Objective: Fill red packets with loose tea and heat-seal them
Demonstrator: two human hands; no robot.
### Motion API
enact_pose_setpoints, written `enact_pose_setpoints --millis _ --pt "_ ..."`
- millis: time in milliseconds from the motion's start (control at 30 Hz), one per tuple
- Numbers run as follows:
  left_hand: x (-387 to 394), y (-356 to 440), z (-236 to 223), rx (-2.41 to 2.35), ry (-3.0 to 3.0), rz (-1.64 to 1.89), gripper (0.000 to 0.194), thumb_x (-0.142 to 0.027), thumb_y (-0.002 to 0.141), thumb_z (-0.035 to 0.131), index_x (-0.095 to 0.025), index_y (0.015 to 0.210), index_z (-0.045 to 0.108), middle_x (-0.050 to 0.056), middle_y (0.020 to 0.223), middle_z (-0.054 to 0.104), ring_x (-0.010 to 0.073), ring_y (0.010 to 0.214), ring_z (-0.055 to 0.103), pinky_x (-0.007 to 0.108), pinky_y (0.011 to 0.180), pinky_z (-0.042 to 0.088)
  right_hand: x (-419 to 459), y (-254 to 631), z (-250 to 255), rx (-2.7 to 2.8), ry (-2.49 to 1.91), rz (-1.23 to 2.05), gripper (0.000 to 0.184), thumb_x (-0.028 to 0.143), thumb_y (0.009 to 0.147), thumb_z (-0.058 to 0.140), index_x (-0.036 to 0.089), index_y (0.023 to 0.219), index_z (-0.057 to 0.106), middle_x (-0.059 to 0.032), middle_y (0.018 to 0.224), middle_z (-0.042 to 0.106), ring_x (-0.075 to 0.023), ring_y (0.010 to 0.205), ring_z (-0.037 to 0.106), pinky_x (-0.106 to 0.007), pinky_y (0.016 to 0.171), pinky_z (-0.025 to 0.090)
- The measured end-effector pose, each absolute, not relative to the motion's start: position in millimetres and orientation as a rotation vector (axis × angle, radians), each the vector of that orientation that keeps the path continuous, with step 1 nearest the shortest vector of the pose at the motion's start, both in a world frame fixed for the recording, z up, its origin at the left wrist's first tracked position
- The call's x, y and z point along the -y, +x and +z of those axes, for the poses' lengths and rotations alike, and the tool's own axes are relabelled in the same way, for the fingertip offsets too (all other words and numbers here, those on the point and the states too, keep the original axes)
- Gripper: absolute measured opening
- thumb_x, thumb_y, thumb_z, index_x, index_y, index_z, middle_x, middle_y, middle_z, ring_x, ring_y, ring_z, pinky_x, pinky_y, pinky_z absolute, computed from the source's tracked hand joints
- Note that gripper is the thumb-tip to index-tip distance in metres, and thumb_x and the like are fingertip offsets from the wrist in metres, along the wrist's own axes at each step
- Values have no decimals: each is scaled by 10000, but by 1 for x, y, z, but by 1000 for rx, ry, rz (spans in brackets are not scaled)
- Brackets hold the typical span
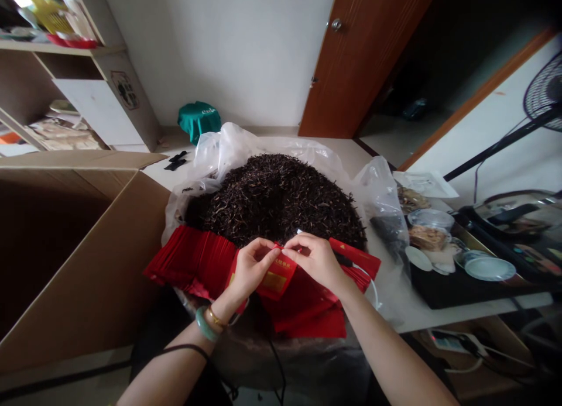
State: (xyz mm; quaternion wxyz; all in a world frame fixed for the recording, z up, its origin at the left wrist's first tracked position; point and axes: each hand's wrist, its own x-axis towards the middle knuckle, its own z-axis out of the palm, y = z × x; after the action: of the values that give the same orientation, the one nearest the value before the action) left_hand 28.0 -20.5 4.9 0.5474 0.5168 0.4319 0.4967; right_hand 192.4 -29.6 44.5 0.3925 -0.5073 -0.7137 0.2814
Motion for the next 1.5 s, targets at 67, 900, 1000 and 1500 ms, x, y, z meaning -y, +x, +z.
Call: enact_pose_setpoints --millis 67,900,1000,1500 --pt "20 28 5 -1035 1199 1202 290 -427 692 731 -162 723 620 -9 663 644 115 590 575 218 573 459 29 191 42 1748 -1327 764 88 262 806 634 210 867 670 -33 802 699 -178 739 663 -285 649 533" --pt "11 22 4 -964 1107 1066 296 -398 551 844 -135 606 719 27 609 689 133 559 582 226 541 447 29 196 44 1715 -1321 848 91 275 786 663 205 798 720 -30 766 718 -174 697 668 -274 630 529" --pt "11 22 5 -968 1106 1053 306 -406 538 847 -137 595 716 26 598 682 132 553 575 224 534 442 29 199 48 1782 -1282 766 101 270 802 660 209 752 724 -33 755 709 -174 701 660 -267 624 519" --pt "13 23 10 -1015 1099 1002 353 -461 583 797 -122 648 719 35 615 691 131 546 568 217 527 429 30 197 47 1671 -1267 436 100 260 843 607 211 794 678 -23 778 719 -140 630 647 -221 535 506"
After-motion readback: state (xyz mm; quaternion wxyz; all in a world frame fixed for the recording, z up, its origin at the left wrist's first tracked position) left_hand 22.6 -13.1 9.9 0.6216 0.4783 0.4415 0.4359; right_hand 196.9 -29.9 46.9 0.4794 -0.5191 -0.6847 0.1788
